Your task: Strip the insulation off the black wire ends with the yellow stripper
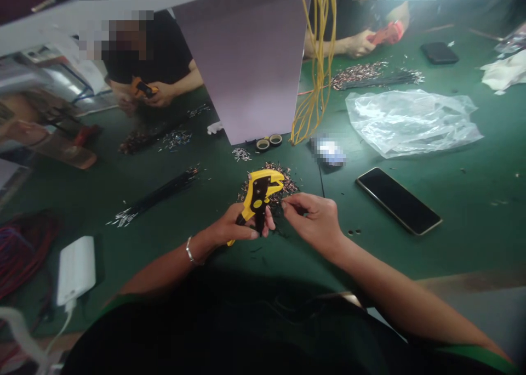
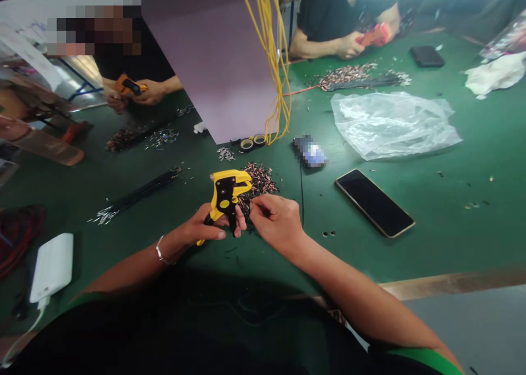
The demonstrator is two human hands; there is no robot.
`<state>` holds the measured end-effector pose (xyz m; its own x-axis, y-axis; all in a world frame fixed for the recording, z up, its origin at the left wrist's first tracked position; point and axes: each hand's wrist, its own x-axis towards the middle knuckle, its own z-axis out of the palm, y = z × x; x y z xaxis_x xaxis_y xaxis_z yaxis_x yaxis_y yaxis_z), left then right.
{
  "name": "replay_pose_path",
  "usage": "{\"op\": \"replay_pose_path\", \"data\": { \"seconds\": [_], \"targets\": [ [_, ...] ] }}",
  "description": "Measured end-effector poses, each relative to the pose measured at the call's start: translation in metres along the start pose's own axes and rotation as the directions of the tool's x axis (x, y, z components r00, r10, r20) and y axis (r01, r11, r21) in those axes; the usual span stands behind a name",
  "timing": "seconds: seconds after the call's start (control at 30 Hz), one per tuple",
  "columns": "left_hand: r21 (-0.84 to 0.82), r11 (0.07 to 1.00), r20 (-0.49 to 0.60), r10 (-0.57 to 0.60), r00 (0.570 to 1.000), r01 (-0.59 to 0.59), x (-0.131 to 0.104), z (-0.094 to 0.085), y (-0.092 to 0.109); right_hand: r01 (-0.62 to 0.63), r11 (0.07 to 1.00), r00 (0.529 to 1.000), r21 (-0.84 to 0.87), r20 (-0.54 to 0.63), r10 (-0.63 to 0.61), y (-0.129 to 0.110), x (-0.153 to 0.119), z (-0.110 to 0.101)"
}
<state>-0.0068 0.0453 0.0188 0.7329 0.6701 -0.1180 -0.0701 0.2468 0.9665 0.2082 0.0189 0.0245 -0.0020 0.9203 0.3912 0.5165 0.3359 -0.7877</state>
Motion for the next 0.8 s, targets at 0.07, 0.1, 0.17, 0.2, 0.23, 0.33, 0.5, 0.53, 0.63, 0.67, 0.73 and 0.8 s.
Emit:
{"op": "replay_pose_path", "data": {
  "seconds": [0.07,0.1,0.17,0.2,0.23,0.33,0.5,0.53,0.63,0.67,0.73,0.8],
  "targets": [
    [0.018,1.0,0.005,0.006,1.0,-0.006,0.0,0.0,-0.002,0.017,1.0,1.0,-0.006,0.007,-0.017,-0.002,-0.002,0.0],
    [0.027,1.0,0.007,0.008,1.0,-0.008,0.0,0.0,-0.003,0.032,0.999,0.999,-0.006,0.007,-0.032,-0.003,-0.002,0.001],
    [0.04,0.999,0.014,0.005,1.0,-0.006,0.001,-0.002,-0.007,0.058,0.998,0.998,-0.008,0.009,-0.058,-0.003,-0.004,0.003],
    [0.044,0.999,0.014,0.003,1.0,-0.004,0.001,-0.003,-0.008,0.068,0.998,0.998,-0.011,0.011,-0.068,-0.003,-0.005,0.004],
    [0.045,0.999,0.011,0.001,1.0,-0.001,0.001,-0.003,-0.009,0.076,0.997,0.997,-0.015,0.011,-0.076,-0.002,-0.005,0.005],
    [0.052,0.999,0.003,-0.003,1.0,0.003,0.001,-0.003,-0.01,0.116,0.993,0.993,-0.018,-0.011,-0.116,-0.001,-0.006,0.007],
    [0.102,0.995,-0.008,-0.001,1.0,0.002,0.001,-0.001,-0.008,0.165,0.986,0.986,-0.003,-0.032,-0.165,-0.001,-0.006,0.009],
    [0.12,0.993,-0.005,0.009,1.0,-0.008,0.001,-0.001,-0.008,0.161,0.987,0.987,0.0,-0.029,-0.161,-0.001,-0.007,0.009],
    [0.191,0.981,0.015,0.039,0.999,-0.041,0.001,-0.002,-0.008,0.144,0.99,0.99,0.01,-0.015,-0.144,0.0,-0.007,0.01],
    [0.212,0.976,0.02,0.048,0.999,-0.051,0.001,-0.002,-0.009,0.138,0.99,0.99,0.015,-0.007,-0.138,0.0,-0.008,0.01],
    [0.242,0.968,0.017,0.062,0.998,-0.064,0.001,-0.003,-0.01,0.128,0.991,0.992,0.026,0.015,-0.128,0.0,-0.008,0.01],
    [0.26,0.963,0.004,0.067,0.998,-0.066,0.0,-0.002,-0.01,0.121,0.992,0.992,0.035,0.031,-0.122,-0.001,-0.008,0.01]
  ]
}}
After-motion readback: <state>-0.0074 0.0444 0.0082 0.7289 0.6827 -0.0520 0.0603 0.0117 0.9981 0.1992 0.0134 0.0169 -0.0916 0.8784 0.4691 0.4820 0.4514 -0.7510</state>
